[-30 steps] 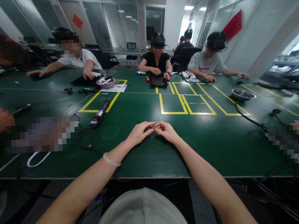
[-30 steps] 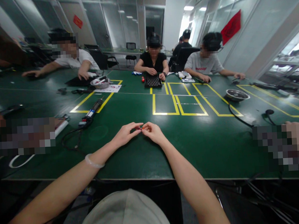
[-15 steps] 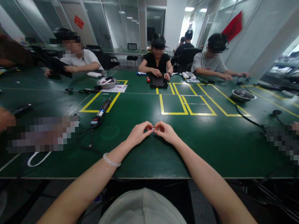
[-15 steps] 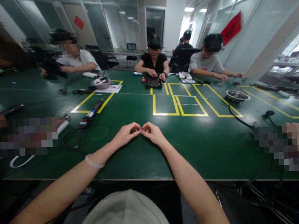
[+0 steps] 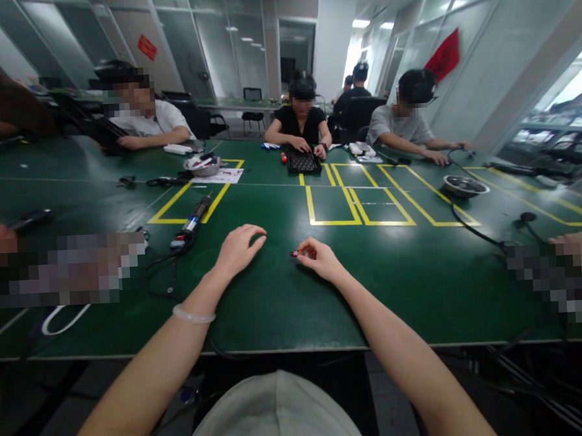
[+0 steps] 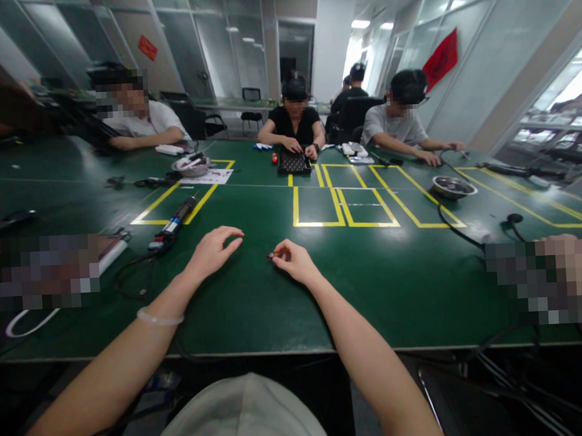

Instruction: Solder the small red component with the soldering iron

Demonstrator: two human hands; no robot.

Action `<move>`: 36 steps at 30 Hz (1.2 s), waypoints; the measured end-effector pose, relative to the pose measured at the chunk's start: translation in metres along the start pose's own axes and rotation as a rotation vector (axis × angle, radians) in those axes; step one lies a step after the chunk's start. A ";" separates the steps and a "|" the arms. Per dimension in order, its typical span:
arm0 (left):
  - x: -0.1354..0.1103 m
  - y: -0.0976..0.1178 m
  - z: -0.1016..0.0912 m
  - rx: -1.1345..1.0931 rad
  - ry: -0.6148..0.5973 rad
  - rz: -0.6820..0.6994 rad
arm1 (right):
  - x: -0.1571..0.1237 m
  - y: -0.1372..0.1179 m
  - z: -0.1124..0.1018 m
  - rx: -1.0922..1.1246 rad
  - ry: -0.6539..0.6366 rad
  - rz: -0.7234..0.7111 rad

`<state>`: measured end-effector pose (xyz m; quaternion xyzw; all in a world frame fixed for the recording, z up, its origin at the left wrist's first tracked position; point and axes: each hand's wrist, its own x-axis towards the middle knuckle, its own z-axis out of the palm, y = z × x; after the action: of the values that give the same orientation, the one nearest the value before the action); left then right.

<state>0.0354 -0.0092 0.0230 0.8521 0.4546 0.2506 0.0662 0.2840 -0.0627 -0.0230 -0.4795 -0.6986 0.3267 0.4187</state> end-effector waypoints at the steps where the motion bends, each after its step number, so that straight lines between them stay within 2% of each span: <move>1: 0.000 -0.013 -0.007 0.073 0.015 -0.046 | 0.000 -0.001 0.000 -0.004 0.000 0.000; 3: -0.004 -0.042 -0.022 0.232 0.041 -0.176 | 0.000 -0.002 0.000 -0.010 -0.001 0.001; 6: -0.016 -0.085 -0.045 0.418 0.018 -0.419 | 0.000 -0.005 0.000 -0.014 -0.009 -0.001; 9: -0.031 -0.120 -0.059 0.460 -0.126 -0.608 | 0.000 -0.006 0.000 -0.029 -0.012 -0.005; 12: -0.039 -0.139 -0.060 0.442 -0.244 -0.721 | 0.000 -0.004 0.001 -0.046 -0.011 -0.005; 16: -0.037 -0.142 -0.056 0.436 -0.224 -0.735 | 0.001 -0.002 0.002 -0.063 -0.011 -0.005; 21: -0.027 -0.126 -0.052 0.414 -0.257 -0.685 | 0.002 -0.001 0.003 -0.106 0.039 -0.036; 24: -0.022 -0.105 -0.040 0.418 -0.266 -0.652 | 0.003 0.001 0.004 -0.132 0.064 -0.051; 32: -0.012 0.000 0.003 0.491 -0.214 -0.382 | 0.004 0.005 0.004 -0.136 0.082 -0.073; 36: -0.009 0.040 0.019 0.475 -0.205 -0.279 | 0.004 0.005 0.003 -0.131 0.085 -0.082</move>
<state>0.0701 -0.0371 0.0174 0.7938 0.6044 0.0383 -0.0559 0.2820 -0.0575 -0.0273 -0.4902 -0.7191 0.2420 0.4290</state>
